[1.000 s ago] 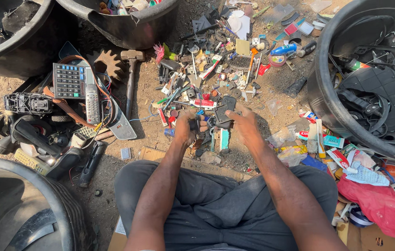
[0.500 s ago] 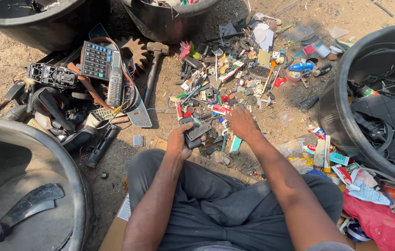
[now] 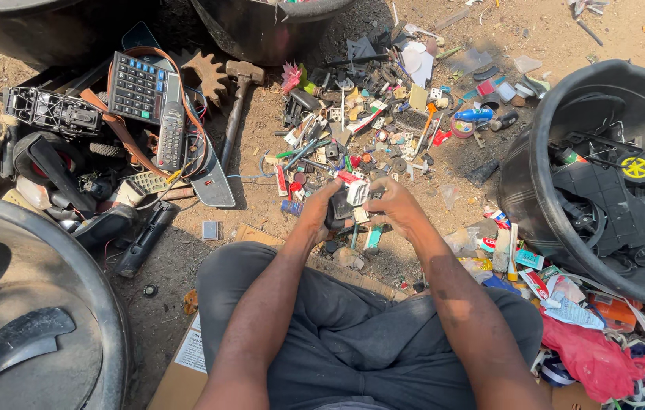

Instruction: The person sits on the ground and sorts through a large pile of mixed debris, picking up and discarding various items such as plastic wrappers, electronic components, and small tools. The person uses their hands to sift through the pile, occasionally picking up and examining items before placing them aside or into nearby containers.

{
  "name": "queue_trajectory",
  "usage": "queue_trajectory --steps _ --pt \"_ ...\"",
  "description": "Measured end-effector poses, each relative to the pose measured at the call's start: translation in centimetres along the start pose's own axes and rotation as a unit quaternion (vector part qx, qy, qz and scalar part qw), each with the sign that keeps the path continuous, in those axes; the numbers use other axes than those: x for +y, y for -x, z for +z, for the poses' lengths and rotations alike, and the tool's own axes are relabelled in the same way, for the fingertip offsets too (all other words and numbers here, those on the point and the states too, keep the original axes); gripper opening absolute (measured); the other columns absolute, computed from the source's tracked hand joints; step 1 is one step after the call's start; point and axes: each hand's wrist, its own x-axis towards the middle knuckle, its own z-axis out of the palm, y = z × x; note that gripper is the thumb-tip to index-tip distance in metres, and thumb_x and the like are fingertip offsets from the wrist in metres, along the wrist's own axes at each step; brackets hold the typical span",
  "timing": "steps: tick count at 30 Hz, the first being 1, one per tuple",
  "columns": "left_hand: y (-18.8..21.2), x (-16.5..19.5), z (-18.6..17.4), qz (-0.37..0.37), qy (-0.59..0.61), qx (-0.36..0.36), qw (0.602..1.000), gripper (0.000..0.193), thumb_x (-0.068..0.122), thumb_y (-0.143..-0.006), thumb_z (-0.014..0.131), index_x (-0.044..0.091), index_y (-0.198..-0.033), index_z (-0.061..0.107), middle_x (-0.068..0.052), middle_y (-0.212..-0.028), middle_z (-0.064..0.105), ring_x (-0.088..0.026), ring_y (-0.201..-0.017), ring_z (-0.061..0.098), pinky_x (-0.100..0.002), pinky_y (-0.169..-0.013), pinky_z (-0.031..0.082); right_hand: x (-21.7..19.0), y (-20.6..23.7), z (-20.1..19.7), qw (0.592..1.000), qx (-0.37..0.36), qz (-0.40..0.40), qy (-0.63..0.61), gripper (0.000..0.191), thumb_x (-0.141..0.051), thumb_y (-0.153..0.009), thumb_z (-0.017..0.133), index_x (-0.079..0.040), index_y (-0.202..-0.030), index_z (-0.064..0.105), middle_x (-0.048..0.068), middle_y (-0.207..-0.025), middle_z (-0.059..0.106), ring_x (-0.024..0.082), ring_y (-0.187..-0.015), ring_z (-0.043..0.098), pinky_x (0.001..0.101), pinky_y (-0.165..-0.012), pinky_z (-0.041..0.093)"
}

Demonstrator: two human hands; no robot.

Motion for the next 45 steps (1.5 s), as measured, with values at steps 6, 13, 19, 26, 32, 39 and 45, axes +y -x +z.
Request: queue_trajectory --steps 6,13,19,26,32,39,45 --pt "-0.1 0.0 -0.5 0.039 -0.019 -0.006 0.999 0.029 0.027 -0.092 0.073 0.009 -0.112 0.064 -0.006 -0.09 0.069 -0.015 -0.069 0.069 -0.034 -0.054 0.059 1.0 -1.3 5.1 0.99 0.008 -0.071 0.123 0.056 -0.004 -0.081 0.078 -0.001 -0.133 0.057 0.013 -0.09 0.072 0.019 -0.078 0.07 0.0359 -0.057 0.061" --pt "-0.5 -0.5 -0.4 0.04 -0.025 -0.03 0.998 0.028 0.01 -0.087 0.077 0.005 -0.112 0.065 -0.006 -0.093 0.07 -0.016 -0.076 0.07 -0.037 -0.057 0.061 0.9 -0.9 2.2 0.932 -0.018 -0.243 0.267 0.035 0.0 -0.092 0.059 0.0 -0.125 0.069 0.011 -0.097 0.073 0.016 -0.085 0.069 0.0311 -0.073 0.059" --pt "-1.6 0.1 -1.5 0.118 -0.049 -0.014 0.992 0.033 -0.001 -0.082 0.074 0.002 -0.114 0.067 -0.009 -0.091 0.073 -0.018 -0.075 0.071 -0.034 -0.06 0.059 -1.7 -2.4 -0.9 0.949 0.142 -0.148 0.241 0.028 -0.01 -0.091 0.06 -0.004 -0.116 0.073 0.012 -0.102 0.077 0.022 -0.085 0.073 0.0362 -0.075 0.058" --pt "-2.3 0.3 -1.5 0.137 -0.093 0.037 0.986 0.033 -0.004 -0.081 0.073 0.0 -0.114 0.071 -0.009 -0.095 0.074 -0.016 -0.077 0.07 -0.032 -0.067 0.057 2.9 -3.3 2.9 0.757 0.148 -0.098 0.629 0.051 -0.036 -0.083 0.081 -0.003 -0.119 0.068 0.021 -0.112 0.066 0.039 -0.102 0.067 0.0506 -0.081 0.054" --pt "-2.9 0.5 -2.2 0.177 -0.132 0.052 0.974 0.034 -0.002 -0.081 0.076 0.001 -0.114 0.073 -0.006 -0.098 0.074 -0.012 -0.082 0.068 -0.028 -0.075 0.055 3.1 -4.0 -0.4 0.983 0.133 -0.096 -0.077 0.039 -0.026 -0.093 0.07 -0.004 -0.125 0.07 0.027 -0.121 0.067 0.029 -0.098 0.067 0.041 -0.079 0.053" --pt "-3.2 0.2 -2.3 0.167 -0.188 0.075 0.965 0.031 0.0 -0.081 0.077 0.0 -0.112 0.073 -0.007 -0.096 0.076 -0.013 -0.081 0.068 -0.028 -0.075 0.054 4.1 -0.9 -0.4 0.867 0.131 -0.096 0.47 0.029 -0.021 -0.089 0.072 -0.003 -0.112 0.074 0.018 -0.117 0.072 0.028 -0.105 0.07 0.0415 -0.089 0.056" --pt "-1.8 0.8 -2.4 0.188 -0.221 0.125 0.949 0.03 0.001 -0.079 0.077 -0.001 -0.109 0.074 -0.007 -0.094 0.076 -0.014 -0.08 0.068 -0.029 -0.072 0.054 5.4 0.5 2.8 0.809 0.125 -0.115 0.562 0.042 -0.023 -0.082 0.077 -0.009 -0.121 0.069 0.022 -0.115 0.065 0.035 -0.104 0.065 0.0494 -0.082 0.054"
